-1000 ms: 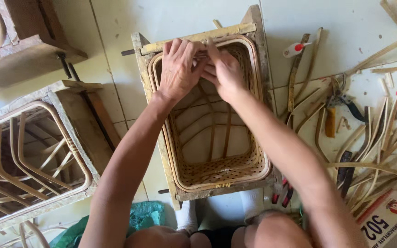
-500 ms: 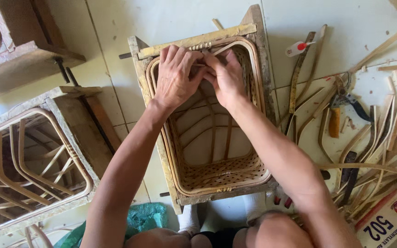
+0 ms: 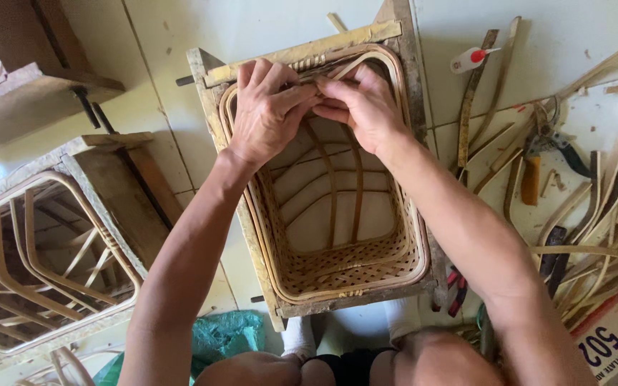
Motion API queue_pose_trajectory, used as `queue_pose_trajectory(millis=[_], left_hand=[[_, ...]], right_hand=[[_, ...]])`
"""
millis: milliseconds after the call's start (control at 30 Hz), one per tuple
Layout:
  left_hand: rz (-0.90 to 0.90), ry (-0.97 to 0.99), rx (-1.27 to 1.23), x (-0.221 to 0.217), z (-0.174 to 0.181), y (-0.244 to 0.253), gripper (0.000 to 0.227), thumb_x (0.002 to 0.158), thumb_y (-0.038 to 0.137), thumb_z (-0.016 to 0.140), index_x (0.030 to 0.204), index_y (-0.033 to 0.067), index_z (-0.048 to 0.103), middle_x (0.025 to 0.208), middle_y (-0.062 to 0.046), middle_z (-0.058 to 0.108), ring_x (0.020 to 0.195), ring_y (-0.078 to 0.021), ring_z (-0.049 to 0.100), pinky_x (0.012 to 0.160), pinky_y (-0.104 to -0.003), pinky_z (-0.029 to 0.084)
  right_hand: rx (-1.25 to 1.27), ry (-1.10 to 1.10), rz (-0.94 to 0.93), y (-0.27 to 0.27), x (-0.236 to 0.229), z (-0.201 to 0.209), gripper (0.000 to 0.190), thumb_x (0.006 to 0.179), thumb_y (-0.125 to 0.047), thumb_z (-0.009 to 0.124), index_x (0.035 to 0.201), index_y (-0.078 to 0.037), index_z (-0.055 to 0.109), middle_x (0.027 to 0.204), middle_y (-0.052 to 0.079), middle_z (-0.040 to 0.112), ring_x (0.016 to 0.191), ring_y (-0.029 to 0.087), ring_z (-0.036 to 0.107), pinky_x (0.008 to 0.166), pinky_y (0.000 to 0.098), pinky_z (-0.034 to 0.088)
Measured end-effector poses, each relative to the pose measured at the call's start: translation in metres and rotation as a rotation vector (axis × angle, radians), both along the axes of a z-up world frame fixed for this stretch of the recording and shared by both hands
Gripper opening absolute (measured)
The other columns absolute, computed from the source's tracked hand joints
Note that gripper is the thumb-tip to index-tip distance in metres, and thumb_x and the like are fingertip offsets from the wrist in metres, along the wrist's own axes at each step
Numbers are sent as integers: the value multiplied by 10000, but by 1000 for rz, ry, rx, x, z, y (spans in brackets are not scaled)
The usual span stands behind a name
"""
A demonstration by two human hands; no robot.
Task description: The person is assembling a rectangular woven basket. They apply glue to the rim, insert a bamboo strip, and secure it with a hammer and nails.
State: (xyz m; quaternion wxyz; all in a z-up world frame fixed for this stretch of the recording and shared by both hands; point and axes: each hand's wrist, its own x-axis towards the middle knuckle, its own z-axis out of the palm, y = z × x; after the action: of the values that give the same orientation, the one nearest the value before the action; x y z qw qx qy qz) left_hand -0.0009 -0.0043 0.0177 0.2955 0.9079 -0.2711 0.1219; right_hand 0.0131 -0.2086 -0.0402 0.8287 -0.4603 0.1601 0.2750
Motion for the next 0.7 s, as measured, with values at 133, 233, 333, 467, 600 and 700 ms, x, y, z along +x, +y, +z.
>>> queue_pose_trajectory(millis=[133,233,333,467,600,700], left_hand=[[4,23,21,3,2,1,89,921,201,863,987,208,804,961,42,593,989,-201,526,977,-407,366],[-9,30,26,4,3,3,135,912,199,861,1036,197,807,986,38,599,999,-204,522,971,-407,355],[-10,6,34,4,2,3,117,899,188,864,997,196,800,972,43,596,1001,-200,527,984,-412,354],[-19,-1,36,5,0,6,120,896,177,863,996,196,800,979,49,600,1010,-190,532,1001,-410,358],[-10,-11,68,6,-6,3,101,909,176,861,981,211,800,973,63,599,1007,-178,532,1004,-409,368],[2,-27,109,4,-10,2,107,897,193,865,979,223,804,988,57,592,1002,-181,526,1005,-418,377]], right_hand=[[-12,1,11,-4,0,2,179,945,-122,739,1096,-71,658,1077,92,725,1008,214,733,869,418,669],[-8,0,23,-3,2,3,187,938,-121,735,1102,-76,656,1076,83,727,1008,203,736,867,409,670],[-6,-10,29,-4,3,4,192,941,-116,731,1111,-65,659,1072,87,726,1003,205,735,868,406,672],[13,-11,38,-4,4,5,177,952,-104,720,1106,-37,663,1065,105,721,995,220,735,869,408,670],[-34,-19,35,-4,4,7,181,927,-110,716,1083,-52,645,1073,107,734,1000,220,740,871,405,674],[-93,-55,52,-3,4,9,208,939,-173,730,1083,-51,642,1070,112,737,1012,225,749,880,395,676]])
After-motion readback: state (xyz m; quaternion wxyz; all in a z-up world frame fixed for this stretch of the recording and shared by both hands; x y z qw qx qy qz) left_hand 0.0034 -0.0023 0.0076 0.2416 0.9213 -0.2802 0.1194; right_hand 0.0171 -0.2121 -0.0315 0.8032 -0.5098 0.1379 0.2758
